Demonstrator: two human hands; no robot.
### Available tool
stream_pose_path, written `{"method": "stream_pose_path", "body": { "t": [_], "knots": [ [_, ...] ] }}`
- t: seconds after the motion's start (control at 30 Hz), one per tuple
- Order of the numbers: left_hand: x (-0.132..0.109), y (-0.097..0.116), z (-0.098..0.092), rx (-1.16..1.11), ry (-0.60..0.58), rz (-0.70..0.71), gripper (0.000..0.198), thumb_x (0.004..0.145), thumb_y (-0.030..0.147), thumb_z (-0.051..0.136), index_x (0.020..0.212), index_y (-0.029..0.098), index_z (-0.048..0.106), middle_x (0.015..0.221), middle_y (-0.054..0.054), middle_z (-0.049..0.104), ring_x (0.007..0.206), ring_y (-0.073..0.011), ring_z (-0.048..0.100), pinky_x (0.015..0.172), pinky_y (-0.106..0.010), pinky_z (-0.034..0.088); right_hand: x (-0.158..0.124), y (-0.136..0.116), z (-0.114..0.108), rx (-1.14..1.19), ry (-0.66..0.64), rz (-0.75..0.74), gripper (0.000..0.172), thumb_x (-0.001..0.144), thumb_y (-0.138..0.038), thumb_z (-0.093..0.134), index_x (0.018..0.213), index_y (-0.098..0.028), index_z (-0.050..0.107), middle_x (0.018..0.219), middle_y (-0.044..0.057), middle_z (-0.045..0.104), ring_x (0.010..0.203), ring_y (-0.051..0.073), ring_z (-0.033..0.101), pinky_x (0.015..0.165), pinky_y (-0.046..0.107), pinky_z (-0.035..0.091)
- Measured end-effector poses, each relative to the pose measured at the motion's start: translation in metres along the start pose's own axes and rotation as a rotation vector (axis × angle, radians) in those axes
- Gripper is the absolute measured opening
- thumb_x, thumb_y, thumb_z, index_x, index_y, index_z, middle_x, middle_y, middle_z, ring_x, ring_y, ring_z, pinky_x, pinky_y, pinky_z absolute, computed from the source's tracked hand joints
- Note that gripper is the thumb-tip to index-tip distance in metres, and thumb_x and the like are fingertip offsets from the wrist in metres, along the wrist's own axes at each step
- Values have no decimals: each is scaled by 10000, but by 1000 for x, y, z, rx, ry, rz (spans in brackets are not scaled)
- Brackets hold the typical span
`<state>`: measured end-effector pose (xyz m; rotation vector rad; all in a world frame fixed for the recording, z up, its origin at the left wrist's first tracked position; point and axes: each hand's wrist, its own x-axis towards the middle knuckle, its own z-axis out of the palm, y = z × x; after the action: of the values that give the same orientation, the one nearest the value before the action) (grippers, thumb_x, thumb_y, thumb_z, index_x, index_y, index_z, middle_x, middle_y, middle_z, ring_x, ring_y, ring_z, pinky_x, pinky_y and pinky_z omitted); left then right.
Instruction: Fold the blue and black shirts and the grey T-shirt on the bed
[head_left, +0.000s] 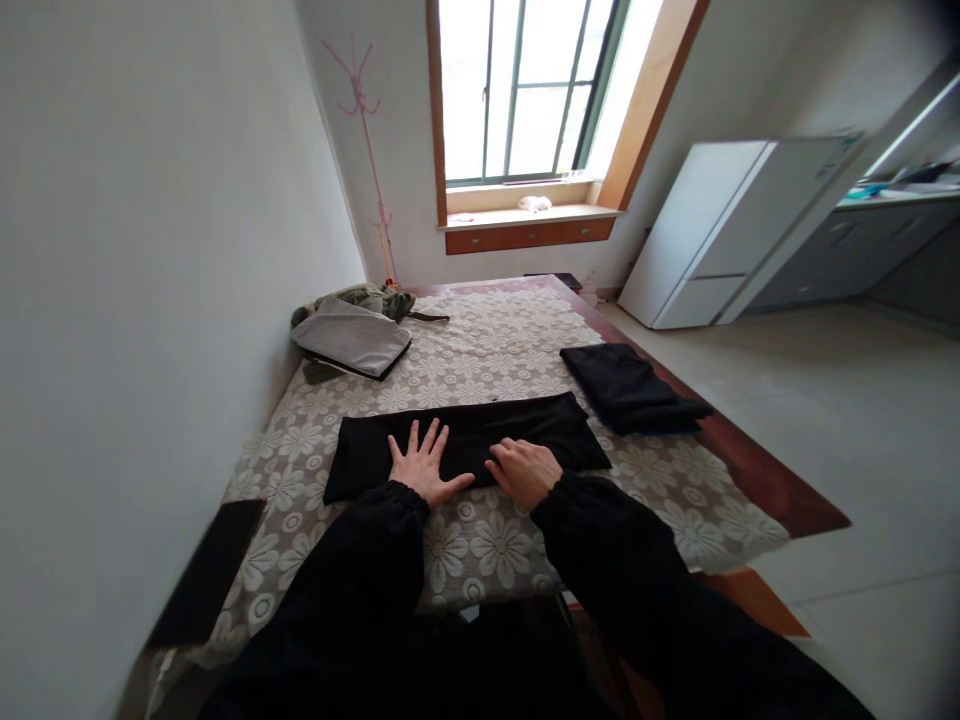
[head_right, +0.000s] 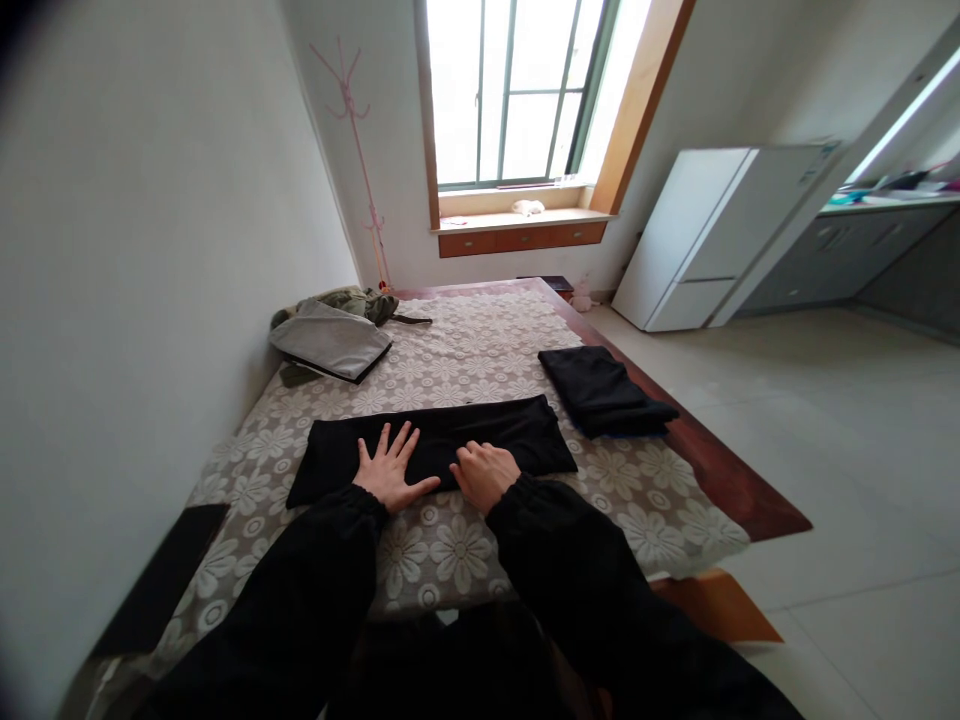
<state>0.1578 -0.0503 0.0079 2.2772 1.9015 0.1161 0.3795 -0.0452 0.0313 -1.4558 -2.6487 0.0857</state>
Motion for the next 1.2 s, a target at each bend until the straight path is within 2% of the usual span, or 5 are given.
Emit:
{"method": "stream_pose_path", "body": {
  "t": [0.17, 0.5, 0.67, 0.87, 1.2],
  "knots": [
    [2, -6, -2, 24, 4, -17, 998, 823, 845, 426, 1636, 321, 178, 1716, -38, 137, 1575, -404, -11, 1195, -752, -19, 10, -6, 24, 57, 143, -134, 483, 1024, -354, 484, 1479, -196, 527, 1549, 109, 492, 1447, 311, 402, 1173, 504, 343],
    [8, -8, -7, 108, -73, -127, 1027, 829, 875, 322, 1644, 297, 83, 1723, -11, 39, 1561, -451, -50, 1127, -838, 16, 10, 28, 18, 42, 109, 2, 417, 989, -344, 531, 1354, -170, 632, 1325, 150, 632, 1236, 303, 562, 1027, 441, 485],
    [14, -6, 1, 127, 15, -87, 813, 964, 695, 289, 1641, 265, 158, 1723, -28, 104, 1575, -399, -12, 1207, -732, 87, 36, -4, 34, 77, 104, -171, 498, 1009, -268, 456, 1501, -222, 512, 1585, 73, 449, 1485, 264, 339, 1221, 471, 276],
    [8, -22, 4, 126, 50, -88, 709, 1007, 574, 308, 1636, 272, 186, 1714, -5, 140, 1582, -349, 63, 1221, -720, 75, 42, 1, 49, 65, 41, -7, 666, 1044, -461, 360, 1633, -168, 259, 1689, 72, 207, 1567, 265, 133, 1261, 558, 106],
    [36, 10, 12, 103, 175, -13, 613, 1005, 284, 297, 1597, 129, 319, 1679, -50, 283, 1574, -282, 166, 1283, -558, 138, 70, -15, 50, 79, 134, -64, 593, 1038, -307, 324, 1599, -117, 346, 1660, 77, 291, 1549, 237, 213, 1275, 455, 115]
  ]
}}
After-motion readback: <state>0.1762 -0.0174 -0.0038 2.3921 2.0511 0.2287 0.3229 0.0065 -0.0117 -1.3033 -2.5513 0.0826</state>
